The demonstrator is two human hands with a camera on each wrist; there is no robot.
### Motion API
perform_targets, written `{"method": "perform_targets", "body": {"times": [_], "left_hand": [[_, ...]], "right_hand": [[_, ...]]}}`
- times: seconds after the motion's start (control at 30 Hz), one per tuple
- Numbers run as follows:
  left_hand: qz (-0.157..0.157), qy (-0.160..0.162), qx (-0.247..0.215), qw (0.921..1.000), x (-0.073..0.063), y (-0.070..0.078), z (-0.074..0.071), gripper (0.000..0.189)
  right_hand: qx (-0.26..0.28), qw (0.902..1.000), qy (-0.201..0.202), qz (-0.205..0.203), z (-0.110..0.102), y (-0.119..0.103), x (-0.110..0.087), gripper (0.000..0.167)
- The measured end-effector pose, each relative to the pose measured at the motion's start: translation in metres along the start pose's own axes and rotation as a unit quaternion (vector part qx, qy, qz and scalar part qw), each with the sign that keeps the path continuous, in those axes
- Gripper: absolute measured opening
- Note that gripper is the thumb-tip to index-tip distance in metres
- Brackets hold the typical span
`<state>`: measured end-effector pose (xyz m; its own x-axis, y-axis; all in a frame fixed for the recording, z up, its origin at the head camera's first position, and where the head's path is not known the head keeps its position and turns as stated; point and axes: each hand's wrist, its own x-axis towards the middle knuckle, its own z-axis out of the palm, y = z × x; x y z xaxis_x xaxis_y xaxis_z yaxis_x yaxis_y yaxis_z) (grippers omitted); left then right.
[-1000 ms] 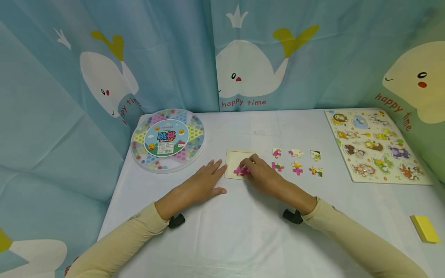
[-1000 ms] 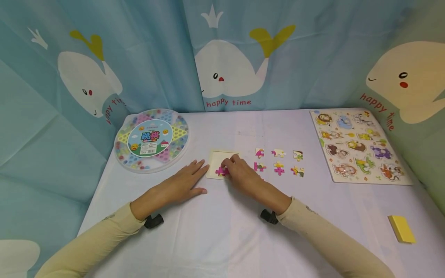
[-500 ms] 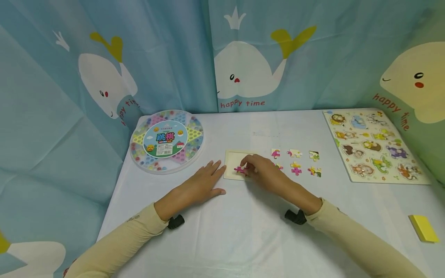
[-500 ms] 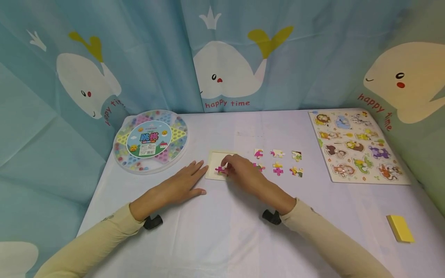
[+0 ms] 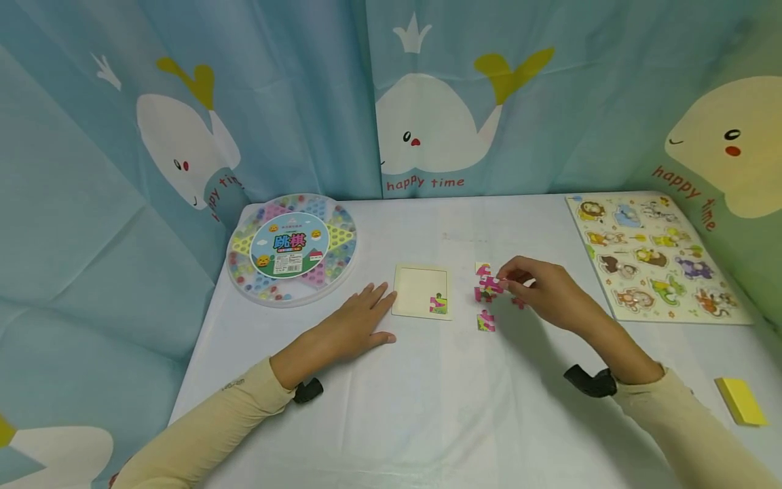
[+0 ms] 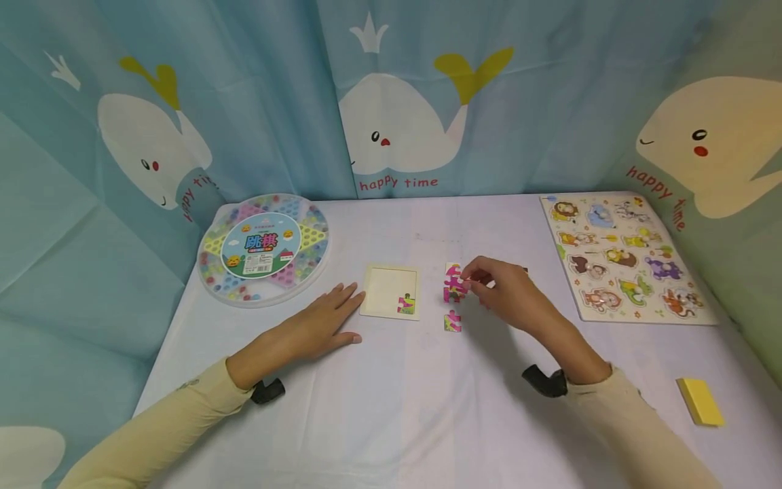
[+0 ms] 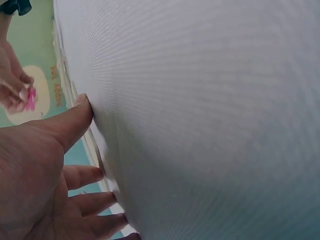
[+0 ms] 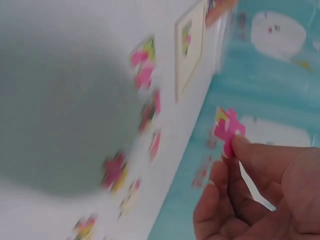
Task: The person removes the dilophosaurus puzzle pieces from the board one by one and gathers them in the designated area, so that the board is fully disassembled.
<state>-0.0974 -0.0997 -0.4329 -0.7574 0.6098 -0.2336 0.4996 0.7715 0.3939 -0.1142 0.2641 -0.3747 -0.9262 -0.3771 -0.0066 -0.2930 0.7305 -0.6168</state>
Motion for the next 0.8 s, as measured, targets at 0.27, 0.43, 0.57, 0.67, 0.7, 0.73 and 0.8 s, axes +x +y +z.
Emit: {"method": "perform_targets", "body": {"times": [0.27,0.43,0.57,0.67,0.7,0.73,0.8], "left_hand": [[0.000,0.000,0.007,1.0000,0.000,-0.001,0.002,0.081],[0.001,0.002,0.005,1.0000,-0.001,-0.001,0.002,0.081],[0.002,0.003,0.010,0.9999,0.000,-0.002,0.003,0.081],[0.002,0.003,0.014,0.9999,0.001,-0.002,0.004,0.082],[0.003,0.005,0.013,0.9999,0.002,-0.003,0.004,0.082],[0.002,0.006,0.012,0.9999,0.002,-0.002,0.004,0.081],[0.001,0.004,0.012,0.9999,0.001,-0.002,0.004,0.082]], "right_hand": [[-0.001,0.9985,-0.035,0.043,-0.015,0.041,-0.031,0.008],[0.029,0.9965,-0.064,0.045,-0.007,0.055,-0.040,0.005],[0.035,0.9955,-0.076,0.045,0.001,0.061,-0.042,0.004],[0.025,0.9957,-0.075,0.049,0.006,0.063,-0.042,0.005],[0.020,0.9959,-0.073,0.050,0.008,0.063,-0.042,0.005],[0.014,0.9962,-0.070,0.049,0.009,0.063,-0.041,0.005],[0.000,0.9967,-0.064,0.050,0.012,0.062,-0.040,0.005]]}}
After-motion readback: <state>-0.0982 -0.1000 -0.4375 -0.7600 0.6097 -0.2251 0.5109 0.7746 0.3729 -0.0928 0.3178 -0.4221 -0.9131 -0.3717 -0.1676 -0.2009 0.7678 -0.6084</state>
